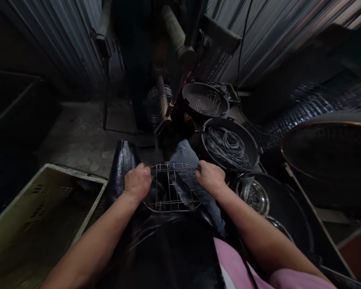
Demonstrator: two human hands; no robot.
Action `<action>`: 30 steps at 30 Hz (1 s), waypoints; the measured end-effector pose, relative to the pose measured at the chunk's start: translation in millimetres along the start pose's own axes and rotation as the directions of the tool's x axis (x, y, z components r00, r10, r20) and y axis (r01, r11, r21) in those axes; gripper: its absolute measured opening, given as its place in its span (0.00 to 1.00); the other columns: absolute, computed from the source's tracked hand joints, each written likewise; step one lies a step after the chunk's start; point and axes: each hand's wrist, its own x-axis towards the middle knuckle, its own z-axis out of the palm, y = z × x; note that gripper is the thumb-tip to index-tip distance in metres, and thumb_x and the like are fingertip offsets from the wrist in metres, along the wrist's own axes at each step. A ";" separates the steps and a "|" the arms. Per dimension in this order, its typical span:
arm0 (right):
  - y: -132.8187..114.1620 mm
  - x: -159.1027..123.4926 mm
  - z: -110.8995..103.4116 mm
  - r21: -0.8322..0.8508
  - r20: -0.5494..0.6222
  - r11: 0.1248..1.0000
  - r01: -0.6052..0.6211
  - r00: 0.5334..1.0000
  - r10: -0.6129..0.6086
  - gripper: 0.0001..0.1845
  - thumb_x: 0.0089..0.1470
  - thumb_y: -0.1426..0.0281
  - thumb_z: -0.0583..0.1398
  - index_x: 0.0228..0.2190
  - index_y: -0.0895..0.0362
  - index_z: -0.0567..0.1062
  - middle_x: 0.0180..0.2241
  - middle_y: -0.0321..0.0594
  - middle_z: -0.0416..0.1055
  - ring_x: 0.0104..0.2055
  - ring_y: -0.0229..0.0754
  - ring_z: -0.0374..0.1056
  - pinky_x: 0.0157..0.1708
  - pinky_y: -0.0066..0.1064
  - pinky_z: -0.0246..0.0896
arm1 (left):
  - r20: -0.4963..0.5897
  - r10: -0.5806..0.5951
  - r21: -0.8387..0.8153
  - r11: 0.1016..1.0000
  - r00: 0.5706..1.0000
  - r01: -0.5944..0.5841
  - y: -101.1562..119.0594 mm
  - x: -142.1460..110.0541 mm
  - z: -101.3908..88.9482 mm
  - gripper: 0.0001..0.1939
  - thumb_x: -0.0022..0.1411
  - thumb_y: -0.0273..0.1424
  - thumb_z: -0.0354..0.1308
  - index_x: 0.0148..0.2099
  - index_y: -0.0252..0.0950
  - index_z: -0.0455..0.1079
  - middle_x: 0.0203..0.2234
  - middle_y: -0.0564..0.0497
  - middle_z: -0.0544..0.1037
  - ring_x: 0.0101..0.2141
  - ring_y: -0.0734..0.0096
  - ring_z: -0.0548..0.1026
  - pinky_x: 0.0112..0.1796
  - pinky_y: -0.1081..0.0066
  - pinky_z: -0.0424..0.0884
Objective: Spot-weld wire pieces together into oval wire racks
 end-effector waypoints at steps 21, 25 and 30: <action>22.9 21.3 17.5 0.932 0.311 0.284 -0.226 0.899 -0.307 0.20 0.32 0.64 0.66 0.31 0.61 0.73 0.22 0.34 0.67 0.21 0.31 0.59 0.21 0.24 0.54 | -0.197 -0.101 -0.439 0.898 0.975 0.005 -44.2 -19.4 10.0 0.20 0.61 0.36 0.45 0.51 0.37 0.68 0.32 0.46 0.75 0.34 0.65 0.72 0.39 0.69 0.63; 22.2 29.1 24.3 0.896 0.311 0.422 -0.139 0.874 -0.373 0.21 0.29 0.67 0.66 0.31 0.60 0.74 0.22 0.32 0.65 0.23 0.32 0.59 0.23 0.24 0.55 | -0.101 -0.172 -0.851 0.525 0.980 0.005 -56.9 -34.8 9.5 0.16 0.54 0.36 0.56 0.45 0.38 0.72 0.38 0.48 0.76 0.39 0.65 0.72 0.43 0.70 0.65; 16.6 32.9 25.6 0.776 0.197 0.619 0.120 0.887 -0.419 0.06 0.36 0.69 0.61 0.20 0.59 0.69 0.24 0.34 0.63 0.28 0.35 0.59 0.30 0.26 0.57 | 0.207 -0.388 -0.973 -0.179 0.898 0.147 -74.3 -47.5 7.6 0.15 0.39 0.31 0.67 0.34 0.36 0.76 0.28 0.48 0.78 0.28 0.69 0.74 0.33 0.73 0.70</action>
